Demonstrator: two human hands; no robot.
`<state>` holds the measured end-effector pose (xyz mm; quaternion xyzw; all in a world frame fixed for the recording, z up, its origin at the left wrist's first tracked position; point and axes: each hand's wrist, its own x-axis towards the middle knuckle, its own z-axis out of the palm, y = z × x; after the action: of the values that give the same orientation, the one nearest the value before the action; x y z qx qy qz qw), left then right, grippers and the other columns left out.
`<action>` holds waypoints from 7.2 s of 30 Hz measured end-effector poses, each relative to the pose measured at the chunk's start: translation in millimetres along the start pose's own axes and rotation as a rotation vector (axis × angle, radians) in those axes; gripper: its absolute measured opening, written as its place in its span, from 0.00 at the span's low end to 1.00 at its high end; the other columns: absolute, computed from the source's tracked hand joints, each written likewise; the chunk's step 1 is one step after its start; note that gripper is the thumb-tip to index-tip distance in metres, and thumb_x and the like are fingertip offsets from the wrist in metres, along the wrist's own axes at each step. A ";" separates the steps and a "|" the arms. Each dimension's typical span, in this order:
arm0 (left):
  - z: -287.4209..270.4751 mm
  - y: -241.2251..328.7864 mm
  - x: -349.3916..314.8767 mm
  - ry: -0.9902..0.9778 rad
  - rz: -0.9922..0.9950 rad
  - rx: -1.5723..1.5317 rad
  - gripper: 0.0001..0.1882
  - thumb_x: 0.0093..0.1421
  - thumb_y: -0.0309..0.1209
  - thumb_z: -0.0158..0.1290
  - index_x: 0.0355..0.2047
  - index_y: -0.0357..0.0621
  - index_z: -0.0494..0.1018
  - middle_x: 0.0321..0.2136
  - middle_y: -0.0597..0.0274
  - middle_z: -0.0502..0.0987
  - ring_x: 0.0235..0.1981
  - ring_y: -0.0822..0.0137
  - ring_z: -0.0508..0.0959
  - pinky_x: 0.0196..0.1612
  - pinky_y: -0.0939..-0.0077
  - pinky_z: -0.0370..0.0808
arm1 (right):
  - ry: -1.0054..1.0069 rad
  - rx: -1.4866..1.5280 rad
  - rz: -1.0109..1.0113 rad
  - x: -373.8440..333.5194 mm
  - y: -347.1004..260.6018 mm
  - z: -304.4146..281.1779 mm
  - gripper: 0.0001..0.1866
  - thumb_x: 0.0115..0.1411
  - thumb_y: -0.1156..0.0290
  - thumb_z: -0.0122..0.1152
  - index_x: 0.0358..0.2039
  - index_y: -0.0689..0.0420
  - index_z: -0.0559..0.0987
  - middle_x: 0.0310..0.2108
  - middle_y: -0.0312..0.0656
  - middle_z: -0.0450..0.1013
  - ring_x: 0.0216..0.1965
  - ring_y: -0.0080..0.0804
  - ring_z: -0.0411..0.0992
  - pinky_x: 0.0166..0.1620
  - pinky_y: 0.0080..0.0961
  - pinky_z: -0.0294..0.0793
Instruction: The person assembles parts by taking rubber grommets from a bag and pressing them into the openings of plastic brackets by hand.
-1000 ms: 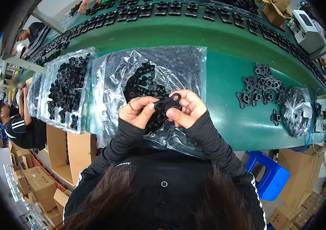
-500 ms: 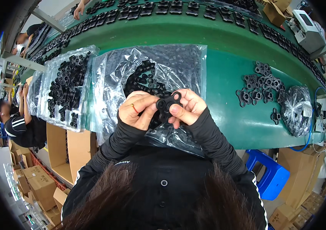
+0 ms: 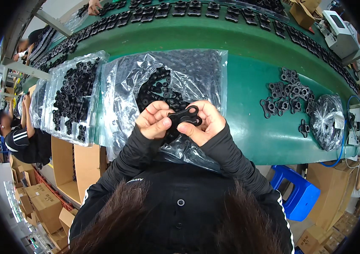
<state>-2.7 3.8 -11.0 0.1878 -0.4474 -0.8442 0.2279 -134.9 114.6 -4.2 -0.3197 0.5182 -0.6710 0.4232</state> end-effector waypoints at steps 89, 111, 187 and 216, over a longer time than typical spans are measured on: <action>-39.4 26.3 74.1 0.095 0.631 1.975 0.11 0.50 0.22 0.47 0.35 0.44 0.71 0.30 0.59 0.75 0.28 0.66 0.73 0.35 0.77 0.68 | -0.004 0.022 0.158 1.9 -16.2 -12.5 0.16 0.46 0.81 0.60 0.35 0.59 0.67 0.29 0.37 0.71 0.27 0.18 0.67 0.33 0.10 0.66; 5.6 17.9 15.9 0.106 -0.106 -0.187 0.10 0.53 0.22 0.50 0.37 0.35 0.70 0.30 0.57 0.74 0.30 0.74 0.74 0.31 0.88 0.70 | 0.019 0.098 0.104 10.9 -15.4 -1.5 0.25 0.48 0.79 0.55 0.48 0.62 0.62 0.24 0.43 0.69 0.18 0.22 0.67 0.21 0.12 0.67; -30.6 21.8 31.1 0.083 0.562 1.402 0.09 0.46 0.20 0.51 0.29 0.43 0.74 0.28 0.63 0.75 0.28 0.67 0.74 0.34 0.81 0.69 | 0.237 0.423 -0.235 9.8 2.9 -81.1 0.14 0.53 0.79 0.52 0.40 0.59 0.65 0.29 0.45 0.67 0.23 0.27 0.69 0.18 0.14 0.70; -0.1 13.6 6.0 0.035 0.228 0.356 0.11 0.51 0.18 0.50 0.37 0.36 0.71 0.30 0.57 0.75 0.28 0.73 0.74 0.35 0.86 0.71 | -0.060 0.200 0.109 16.2 -2.9 0.0 0.19 0.52 0.81 0.51 0.45 0.66 0.62 0.33 0.50 0.68 0.25 0.29 0.69 0.24 0.18 0.73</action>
<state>-4.7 -6.3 -0.3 0.1879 -0.6036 -0.7172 0.2931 -142.7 100.3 -1.5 -0.2672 0.4524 -0.6856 0.5039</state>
